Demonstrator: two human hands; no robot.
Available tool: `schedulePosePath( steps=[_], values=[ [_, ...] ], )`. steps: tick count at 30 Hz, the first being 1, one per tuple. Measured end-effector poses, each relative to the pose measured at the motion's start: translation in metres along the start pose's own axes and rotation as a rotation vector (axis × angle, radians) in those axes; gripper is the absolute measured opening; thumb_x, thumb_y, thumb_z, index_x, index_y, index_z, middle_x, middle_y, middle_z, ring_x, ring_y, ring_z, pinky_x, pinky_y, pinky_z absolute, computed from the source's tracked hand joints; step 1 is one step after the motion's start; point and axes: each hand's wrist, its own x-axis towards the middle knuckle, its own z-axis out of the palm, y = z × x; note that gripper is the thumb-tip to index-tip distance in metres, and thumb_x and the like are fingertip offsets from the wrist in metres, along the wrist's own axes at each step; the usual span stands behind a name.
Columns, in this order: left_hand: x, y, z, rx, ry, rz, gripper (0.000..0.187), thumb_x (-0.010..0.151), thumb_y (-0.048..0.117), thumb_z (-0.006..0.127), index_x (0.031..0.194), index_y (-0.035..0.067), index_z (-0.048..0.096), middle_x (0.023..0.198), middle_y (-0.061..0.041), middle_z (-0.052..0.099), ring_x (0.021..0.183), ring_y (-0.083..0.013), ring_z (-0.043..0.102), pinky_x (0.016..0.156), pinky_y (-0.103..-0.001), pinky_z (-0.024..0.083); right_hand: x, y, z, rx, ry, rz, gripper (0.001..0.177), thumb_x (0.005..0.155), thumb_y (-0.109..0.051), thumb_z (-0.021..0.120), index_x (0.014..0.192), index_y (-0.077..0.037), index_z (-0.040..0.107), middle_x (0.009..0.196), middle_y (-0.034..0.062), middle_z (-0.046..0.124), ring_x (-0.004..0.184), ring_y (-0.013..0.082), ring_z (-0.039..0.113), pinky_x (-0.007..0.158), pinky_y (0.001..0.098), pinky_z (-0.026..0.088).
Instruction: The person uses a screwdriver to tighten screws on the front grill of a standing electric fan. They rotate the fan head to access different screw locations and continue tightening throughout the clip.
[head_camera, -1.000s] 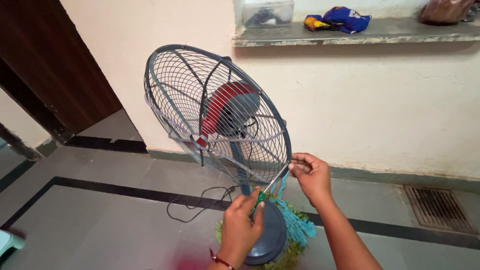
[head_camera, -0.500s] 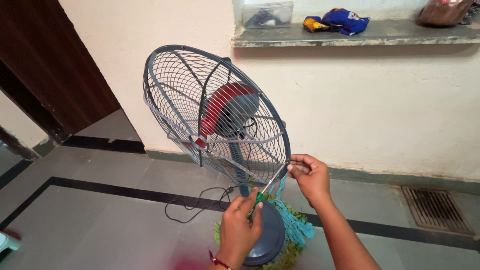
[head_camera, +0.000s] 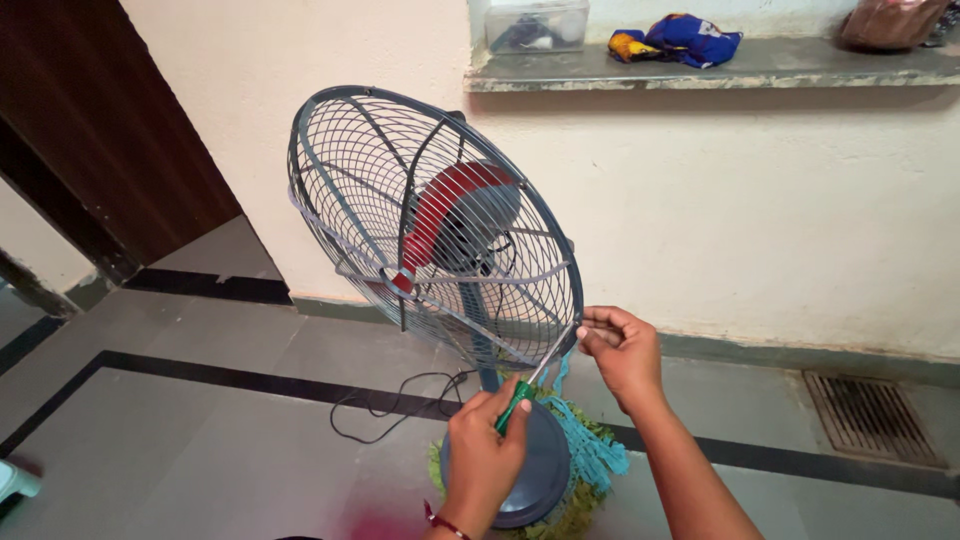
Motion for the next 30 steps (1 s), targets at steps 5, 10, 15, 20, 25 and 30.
schedulePosePath(
  steps=[5, 10, 15, 20, 25, 30],
  values=[
    [-0.001, -0.002, 0.002, -0.034, 0.029, 0.050, 0.032, 0.085, 0.014, 0.074, 0.116, 0.005, 0.076, 0.068, -0.013, 0.062, 0.054, -0.0254, 0.059, 0.052, -0.038, 0.046, 0.001, 0.001, -0.001, -0.012, -0.007, -0.010, 0.026, 0.087, 0.005, 0.071, 0.113, 0.004, 0.071, 0.100, 0.0099, 0.077, 0.086, 0.0129, 0.073, 0.072, 0.0281, 0.061],
    [-0.004, -0.003, 0.004, -0.027, 0.052, 0.118, 0.032, 0.085, 0.012, 0.075, 0.116, 0.004, 0.076, 0.069, -0.013, 0.062, 0.057, -0.0249, 0.059, 0.053, -0.037, 0.047, 0.001, 0.002, 0.000, -0.009, 0.007, -0.004, 0.026, 0.087, 0.005, 0.071, 0.113, 0.004, 0.072, 0.101, 0.0095, 0.077, 0.086, 0.0130, 0.073, 0.072, 0.0277, 0.061],
    [-0.003, -0.001, 0.005, -0.013, 0.015, 0.010, 0.033, 0.085, 0.014, 0.075, 0.117, 0.007, 0.077, 0.066, -0.014, 0.061, 0.053, -0.0246, 0.056, 0.051, -0.038, 0.044, -0.001, 0.001, 0.000, -0.008, 0.012, -0.012, 0.026, 0.087, 0.005, 0.071, 0.113, 0.004, 0.072, 0.100, 0.0095, 0.077, 0.086, 0.0129, 0.073, 0.073, 0.0278, 0.061],
    [-0.001, 0.001, 0.008, -0.197, -0.050, -0.289, 0.037, 0.084, 0.016, 0.077, 0.120, 0.008, 0.078, 0.066, -0.005, 0.063, 0.049, -0.0146, 0.048, 0.047, -0.032, 0.038, -0.002, 0.001, 0.001, -0.030, 0.025, -0.016, 0.026, 0.087, 0.004, 0.072, 0.113, 0.004, 0.072, 0.100, 0.0095, 0.077, 0.086, 0.0129, 0.073, 0.072, 0.0276, 0.060],
    [0.005, -0.009, 0.014, -0.680, -0.139, -0.743, 0.036, 0.087, 0.016, 0.072, 0.121, 0.006, 0.078, 0.066, -0.001, 0.061, 0.040, -0.0051, 0.041, 0.039, -0.025, 0.029, -0.001, 0.004, 0.001, -0.040, 0.051, -0.020, 0.025, 0.087, 0.004, 0.072, 0.112, 0.003, 0.072, 0.100, 0.0093, 0.077, 0.085, 0.0126, 0.073, 0.072, 0.0273, 0.060],
    [0.002, -0.024, 0.029, -0.345, 0.038, -0.097, 0.031, 0.090, 0.017, 0.077, 0.117, 0.002, 0.077, 0.087, -0.008, 0.074, 0.070, -0.0149, 0.066, 0.061, -0.034, 0.048, 0.000, 0.008, 0.002, -0.037, 0.074, -0.041, 0.025, 0.087, 0.004, 0.073, 0.112, 0.003, 0.073, 0.099, 0.0086, 0.077, 0.085, 0.0119, 0.073, 0.073, 0.0265, 0.060]
  ],
)
